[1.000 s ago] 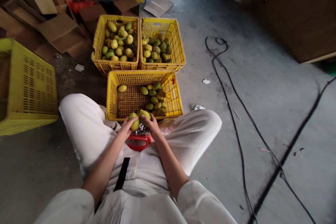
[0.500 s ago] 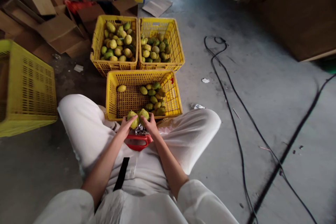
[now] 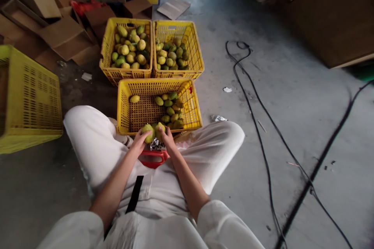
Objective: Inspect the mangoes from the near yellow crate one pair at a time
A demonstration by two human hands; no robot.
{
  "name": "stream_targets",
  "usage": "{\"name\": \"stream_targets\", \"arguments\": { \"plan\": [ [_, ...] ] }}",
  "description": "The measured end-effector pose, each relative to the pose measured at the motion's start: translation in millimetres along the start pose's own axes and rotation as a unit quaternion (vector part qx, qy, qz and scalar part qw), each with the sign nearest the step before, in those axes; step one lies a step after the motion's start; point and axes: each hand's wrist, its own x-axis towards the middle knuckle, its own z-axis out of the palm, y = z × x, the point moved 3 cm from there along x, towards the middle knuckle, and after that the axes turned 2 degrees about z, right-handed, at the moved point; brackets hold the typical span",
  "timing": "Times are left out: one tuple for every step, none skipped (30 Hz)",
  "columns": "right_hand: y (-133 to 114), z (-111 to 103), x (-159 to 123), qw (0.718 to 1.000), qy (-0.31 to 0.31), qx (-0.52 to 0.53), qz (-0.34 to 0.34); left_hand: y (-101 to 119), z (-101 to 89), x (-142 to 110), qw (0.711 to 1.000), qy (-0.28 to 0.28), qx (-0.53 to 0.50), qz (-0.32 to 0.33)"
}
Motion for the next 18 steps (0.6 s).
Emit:
{"name": "stream_targets", "arguments": {
  "plan": [
    [0.8, 0.2, 0.8, 1.000, 0.007, 0.003, 0.018, 0.2, 0.1, 0.3, 1.000, 0.002, -0.004, -0.002],
    [1.4, 0.6, 1.1, 0.999, 0.011, 0.003, 0.034, 0.3, 0.0, 0.4, 1.000, 0.005, -0.007, -0.003],
    [1.6, 1.3, 0.8, 0.999, 0.013, 0.002, 0.046, 0.5, -0.3, 0.3, 1.000, 0.007, -0.009, -0.006],
    [1.4, 2.4, 0.0, 0.999, 0.008, -0.001, 0.050, 0.7, -0.8, 0.0, 1.000, 0.010, -0.010, -0.007],
    [1.3, 3.7, -1.2, 0.999, 0.000, -0.006, 0.050, 1.0, -1.2, -0.5, 1.000, 0.012, -0.009, -0.007],
    [1.5, 5.0, -2.6, 0.999, -0.006, -0.011, 0.048, 1.4, -1.5, -0.9, 1.000, 0.014, -0.007, -0.006],
    [1.9, 6.3, -4.0, 0.999, -0.012, -0.018, 0.044, 1.7, -1.8, -1.3, 1.000, 0.017, -0.005, -0.006],
    [2.5, 7.3, -5.1, 0.999, -0.016, -0.024, 0.038, 2.1, -1.9, -1.5, 1.000, 0.022, -0.003, -0.006],
    [3.2, 7.8, -5.9, 0.999, -0.016, -0.032, 0.030, 2.4, -1.7, -1.5, 1.000, 0.027, -0.002, -0.006],
    [3.9, 7.8, -6.1, 0.999, -0.012, -0.040, 0.023, 2.6, -1.3, -1.3, 0.999, 0.032, -0.001, -0.006],
    [4.5, 7.3, -5.9, 0.999, -0.006, -0.048, 0.016, 2.7, -0.8, -1.1, 0.999, 0.037, 0.000, -0.006],
    [5.1, 6.3, -5.3, 0.998, 0.001, -0.054, 0.010, 2.7, -0.2, -0.8, 0.999, 0.040, 0.002, -0.006],
    [5.4, 5.1, -4.4, 0.998, 0.007, -0.058, 0.007, 2.8, 0.2, -0.6, 0.999, 0.042, 0.003, -0.006],
    [5.5, 3.9, -3.5, 0.998, 0.011, -0.060, 0.005, 2.8, 0.5, -0.6, 0.999, 0.043, 0.006, -0.006],
    [5.4, 2.9, -2.7, 0.998, 0.012, -0.058, 0.004, 2.9, 0.6, -0.9, 0.999, 0.043, 0.008, -0.007],
    [5.0, 2.2, -2.1, 0.999, 0.011, -0.053, 0.005, 3.1, 0.4, -1.3, 0.999, 0.043, 0.010, -0.009],
    [4.5, 1.9, -1.8, 0.999, 0.008, -0.047, 0.006, 3.6, 0.1, -2.0, 0.999, 0.040, 0.010, -0.008],
    [3.9, 1.9, -1.9, 0.999, 0.006, -0.039, 0.009, 4.1, -0.2, -2.7, 0.999, 0.037, 0.010, -0.007]
  ]
}}
